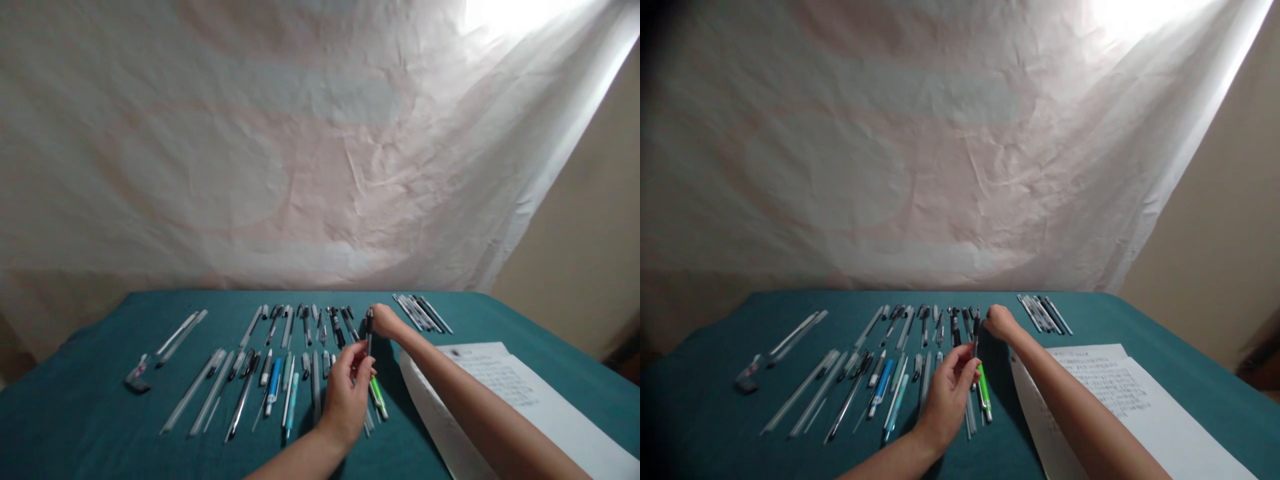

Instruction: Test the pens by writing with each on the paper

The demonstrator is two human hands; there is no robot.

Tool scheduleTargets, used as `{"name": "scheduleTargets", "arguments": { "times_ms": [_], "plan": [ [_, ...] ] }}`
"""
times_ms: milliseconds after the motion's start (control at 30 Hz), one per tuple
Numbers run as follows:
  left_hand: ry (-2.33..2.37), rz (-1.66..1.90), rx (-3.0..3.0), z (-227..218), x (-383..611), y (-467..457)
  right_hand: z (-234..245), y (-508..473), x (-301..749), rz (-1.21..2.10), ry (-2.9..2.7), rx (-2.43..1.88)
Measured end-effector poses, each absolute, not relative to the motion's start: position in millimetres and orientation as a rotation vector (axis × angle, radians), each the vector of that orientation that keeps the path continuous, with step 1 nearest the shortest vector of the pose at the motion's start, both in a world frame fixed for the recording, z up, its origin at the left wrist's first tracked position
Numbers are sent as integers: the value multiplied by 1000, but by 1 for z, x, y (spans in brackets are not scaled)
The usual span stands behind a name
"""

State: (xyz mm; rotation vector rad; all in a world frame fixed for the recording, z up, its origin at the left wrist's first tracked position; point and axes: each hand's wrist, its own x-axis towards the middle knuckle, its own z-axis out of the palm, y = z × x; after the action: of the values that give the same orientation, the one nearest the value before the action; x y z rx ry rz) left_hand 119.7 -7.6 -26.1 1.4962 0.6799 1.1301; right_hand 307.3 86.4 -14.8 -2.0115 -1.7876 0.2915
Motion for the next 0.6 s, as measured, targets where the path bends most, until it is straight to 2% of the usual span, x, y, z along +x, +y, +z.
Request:
{"name": "scheduleTargets", "arguments": {
  "times_ms": [133, 333, 600],
  "plan": [
    [669, 1112, 1503, -26, 121, -9, 12, 54, 311, 391, -1762, -1867],
    [671, 1099, 1598, -22, 120, -15, 59, -1, 300, 755, -1373, -1206],
    [678, 1126, 1667, -22, 120, -18, 78, -23, 293, 806, -1384, -1164]
  ]
}}
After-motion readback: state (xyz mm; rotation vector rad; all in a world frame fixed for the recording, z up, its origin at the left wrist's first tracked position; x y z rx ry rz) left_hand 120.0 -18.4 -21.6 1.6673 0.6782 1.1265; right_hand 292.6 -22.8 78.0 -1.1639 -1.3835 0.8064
